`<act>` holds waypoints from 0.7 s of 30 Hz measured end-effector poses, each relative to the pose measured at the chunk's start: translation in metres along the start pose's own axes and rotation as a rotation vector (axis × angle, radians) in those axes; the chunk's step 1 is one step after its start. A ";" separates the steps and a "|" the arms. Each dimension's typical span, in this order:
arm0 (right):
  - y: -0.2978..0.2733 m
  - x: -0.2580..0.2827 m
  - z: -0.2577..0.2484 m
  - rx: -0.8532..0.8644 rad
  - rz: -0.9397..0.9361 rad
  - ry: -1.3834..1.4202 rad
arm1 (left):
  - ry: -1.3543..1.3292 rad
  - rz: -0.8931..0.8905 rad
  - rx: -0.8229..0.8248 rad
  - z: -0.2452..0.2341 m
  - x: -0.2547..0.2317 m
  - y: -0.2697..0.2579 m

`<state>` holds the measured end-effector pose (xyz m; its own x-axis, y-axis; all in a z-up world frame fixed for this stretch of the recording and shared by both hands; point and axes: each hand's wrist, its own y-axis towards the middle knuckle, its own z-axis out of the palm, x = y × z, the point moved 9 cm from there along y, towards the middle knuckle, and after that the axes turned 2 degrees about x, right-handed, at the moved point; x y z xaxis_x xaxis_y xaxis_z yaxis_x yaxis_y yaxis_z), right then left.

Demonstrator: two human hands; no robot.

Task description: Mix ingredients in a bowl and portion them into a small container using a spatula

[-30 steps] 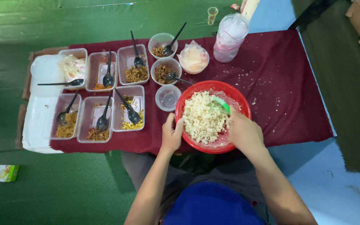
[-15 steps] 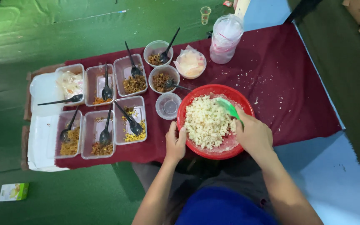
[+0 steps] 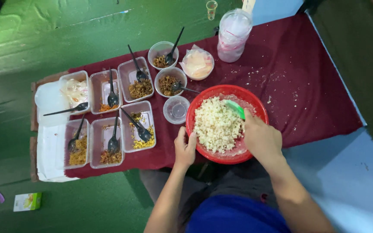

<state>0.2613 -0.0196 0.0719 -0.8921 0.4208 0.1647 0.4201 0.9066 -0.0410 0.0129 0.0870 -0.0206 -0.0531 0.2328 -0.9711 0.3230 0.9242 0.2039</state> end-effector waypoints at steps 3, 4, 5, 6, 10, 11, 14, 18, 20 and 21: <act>0.006 0.003 -0.014 0.030 -0.025 0.120 | -0.015 -0.006 -0.012 -0.001 -0.001 0.001; 0.009 0.004 -0.015 0.030 -0.039 0.109 | -0.023 -0.006 -0.028 -0.003 -0.008 0.002; 0.013 0.004 -0.014 0.037 -0.040 0.135 | -0.007 0.001 -0.036 -0.004 -0.015 0.003; 0.017 0.003 -0.013 0.047 -0.043 0.159 | 0.008 0.005 -0.045 -0.004 -0.022 0.002; 0.028 -0.003 0.010 0.220 -0.050 0.042 | 0.016 -0.007 -0.089 -0.006 -0.020 0.000; 0.030 -0.010 0.021 0.266 -0.054 0.061 | 0.022 -0.009 -0.098 -0.005 -0.019 -0.001; 0.033 -0.020 0.009 0.268 -0.075 0.093 | 0.044 -0.022 -0.110 -0.004 -0.016 0.001; 0.026 -0.018 -0.026 0.080 -0.092 0.180 | 0.083 -0.031 -0.116 -0.005 -0.014 -0.002; 0.024 -0.011 -0.030 0.101 -0.097 0.182 | 0.085 -0.034 -0.113 -0.005 -0.018 -0.001; 0.022 -0.008 -0.030 0.126 -0.102 0.184 | 0.087 -0.041 -0.111 -0.005 -0.019 0.000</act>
<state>0.2825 -0.0035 0.0994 -0.8787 0.3240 0.3505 0.2949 0.9459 -0.1351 0.0091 0.0837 -0.0013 -0.1472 0.2146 -0.9655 0.2128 0.9602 0.1810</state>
